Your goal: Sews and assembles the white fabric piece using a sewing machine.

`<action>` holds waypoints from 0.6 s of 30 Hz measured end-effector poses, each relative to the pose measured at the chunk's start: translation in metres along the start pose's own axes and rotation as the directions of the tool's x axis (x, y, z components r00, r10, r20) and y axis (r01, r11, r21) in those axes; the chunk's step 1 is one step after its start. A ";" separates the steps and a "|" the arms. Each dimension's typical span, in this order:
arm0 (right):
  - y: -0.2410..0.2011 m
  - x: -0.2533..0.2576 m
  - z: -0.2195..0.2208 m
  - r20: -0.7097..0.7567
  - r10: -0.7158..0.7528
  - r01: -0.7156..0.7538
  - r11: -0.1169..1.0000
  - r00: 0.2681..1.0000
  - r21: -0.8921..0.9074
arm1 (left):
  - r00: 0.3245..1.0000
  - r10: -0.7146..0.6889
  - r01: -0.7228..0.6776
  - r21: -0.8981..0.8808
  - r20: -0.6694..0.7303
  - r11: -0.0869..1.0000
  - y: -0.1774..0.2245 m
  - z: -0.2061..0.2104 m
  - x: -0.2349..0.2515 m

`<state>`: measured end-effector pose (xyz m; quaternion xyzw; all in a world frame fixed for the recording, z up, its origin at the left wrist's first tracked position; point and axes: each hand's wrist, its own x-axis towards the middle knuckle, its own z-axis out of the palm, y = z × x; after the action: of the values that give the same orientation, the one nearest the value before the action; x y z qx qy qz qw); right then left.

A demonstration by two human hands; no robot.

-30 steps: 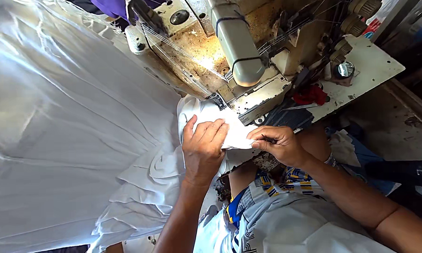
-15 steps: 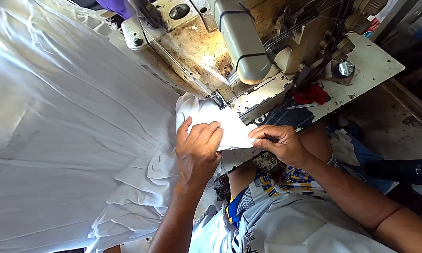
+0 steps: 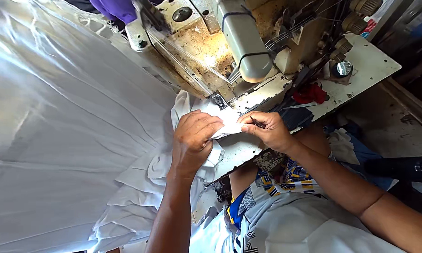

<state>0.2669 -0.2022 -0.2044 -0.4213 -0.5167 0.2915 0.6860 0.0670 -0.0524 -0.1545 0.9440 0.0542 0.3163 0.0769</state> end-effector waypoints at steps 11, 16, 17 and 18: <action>-0.006 0.004 0.000 0.006 0.011 -0.012 1.000 1.000 0.011 | 0.983 -0.164 0.153 0.123 0.085 0.981 0.017 0.004 0.004; -0.020 0.014 0.012 -0.051 -0.007 0.008 1.000 0.999 0.011 | 0.966 -0.231 0.254 0.271 -0.113 0.929 0.031 0.032 0.006; -0.023 0.017 0.014 -0.059 -0.016 0.016 1.000 0.998 0.004 | 0.963 -0.227 0.260 0.280 -0.145 0.924 0.030 0.035 0.008; -0.025 0.020 0.016 -0.068 -0.023 0.023 1.000 0.997 -0.003 | 0.961 -0.219 0.260 0.281 -0.167 0.924 0.028 0.037 0.009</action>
<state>0.2570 -0.1931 -0.1714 -0.4258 -0.4984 0.2683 0.7060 0.0978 -0.0826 -0.1737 0.9077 0.2218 0.3546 -0.0330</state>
